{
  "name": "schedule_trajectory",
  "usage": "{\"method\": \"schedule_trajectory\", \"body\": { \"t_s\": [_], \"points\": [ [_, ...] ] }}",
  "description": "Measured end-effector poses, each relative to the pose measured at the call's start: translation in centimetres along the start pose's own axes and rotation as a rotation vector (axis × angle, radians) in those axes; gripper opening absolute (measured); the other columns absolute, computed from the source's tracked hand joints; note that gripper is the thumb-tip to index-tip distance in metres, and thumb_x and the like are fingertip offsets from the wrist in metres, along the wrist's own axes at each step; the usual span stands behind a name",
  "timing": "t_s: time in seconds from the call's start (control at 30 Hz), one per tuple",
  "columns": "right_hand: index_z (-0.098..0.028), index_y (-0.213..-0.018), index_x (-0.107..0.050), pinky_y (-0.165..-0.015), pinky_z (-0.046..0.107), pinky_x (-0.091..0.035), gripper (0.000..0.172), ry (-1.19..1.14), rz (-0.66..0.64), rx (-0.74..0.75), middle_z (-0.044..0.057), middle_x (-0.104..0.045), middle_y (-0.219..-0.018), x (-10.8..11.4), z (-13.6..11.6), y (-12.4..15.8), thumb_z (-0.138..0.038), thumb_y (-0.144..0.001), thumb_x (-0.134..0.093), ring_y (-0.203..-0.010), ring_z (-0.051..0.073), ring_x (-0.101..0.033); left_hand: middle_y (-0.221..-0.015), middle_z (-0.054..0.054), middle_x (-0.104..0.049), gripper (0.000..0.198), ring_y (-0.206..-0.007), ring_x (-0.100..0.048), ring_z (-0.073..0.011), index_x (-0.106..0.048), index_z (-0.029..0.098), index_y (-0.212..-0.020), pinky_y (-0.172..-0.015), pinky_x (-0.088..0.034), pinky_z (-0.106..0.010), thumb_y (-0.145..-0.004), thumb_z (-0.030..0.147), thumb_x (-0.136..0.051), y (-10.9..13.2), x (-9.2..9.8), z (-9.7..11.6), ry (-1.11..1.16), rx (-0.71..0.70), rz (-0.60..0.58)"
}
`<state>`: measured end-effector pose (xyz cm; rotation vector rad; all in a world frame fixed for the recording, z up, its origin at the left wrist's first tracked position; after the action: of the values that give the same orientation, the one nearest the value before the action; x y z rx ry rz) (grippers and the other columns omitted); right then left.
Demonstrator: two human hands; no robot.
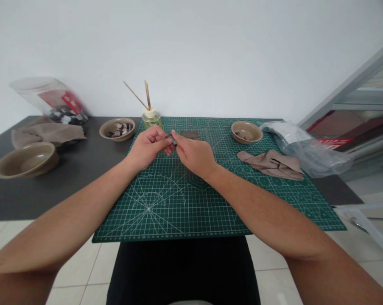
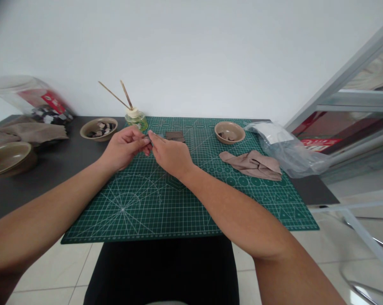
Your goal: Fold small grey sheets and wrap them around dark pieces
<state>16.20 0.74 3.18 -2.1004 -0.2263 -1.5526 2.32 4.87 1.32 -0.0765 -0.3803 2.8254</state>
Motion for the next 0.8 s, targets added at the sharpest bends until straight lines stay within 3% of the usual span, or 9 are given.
{"method": "schedule_trajectory", "body": {
  "t_s": [0.17, 0.4, 0.8],
  "points": [
    [-0.018, -0.16, -0.046, -0.078, 0.028, -0.053, 0.054, -0.009, -0.007, 0.008, 0.011, -0.074, -0.134, -0.05, -0.14, 0.06, -0.02, -0.106, -0.038, -0.106, 0.021, -0.074, -0.058, 0.002, -0.069, 0.032, -0.052, -0.065, -0.0102, -0.058, 0.018, -0.069, -0.054, -0.053, -0.02, -0.071, 0.03, -0.088, -0.02, 0.0, -0.04, -0.104, 0.008, -0.027],
    [-0.018, -0.159, -0.047, -0.078, 0.029, -0.052, 0.053, -0.031, 0.002, -0.014, 0.012, -0.076, -0.13, -0.12, 0.07, 0.04, -0.022, -0.106, -0.039, -0.104, 0.021, -0.073, -0.06, 0.003, -0.07, 0.031, -0.05, -0.064, -0.0107, -0.057, 0.019, -0.072, -0.052, -0.052, -0.022, -0.07, 0.027, -0.087, -0.08, 0.75, -0.1, -0.034, -0.032, 0.056],
    [-0.021, -0.158, -0.049, -0.079, 0.031, -0.05, 0.053, -0.045, -0.015, -0.041, 0.01, -0.078, -0.123, -0.16, 0.22, 0.09, -0.025, -0.107, -0.038, -0.101, 0.023, -0.074, -0.061, 0.002, -0.07, 0.029, -0.053, -0.065, -0.0122, -0.057, 0.019, -0.073, -0.054, -0.054, -0.024, -0.072, 0.028, -0.085, 0.04, 0.69, 0.4, -0.134, -0.048, 0.025]
  ]
}}
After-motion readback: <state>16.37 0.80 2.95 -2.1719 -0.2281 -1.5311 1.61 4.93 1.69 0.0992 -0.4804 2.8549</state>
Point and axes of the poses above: each hand's wrist, its own y-axis away from the middle knuckle, its own x-axis out of the back of the hand, z = x × y, the point moved 6 cm from there along -y, towards the middle knuckle
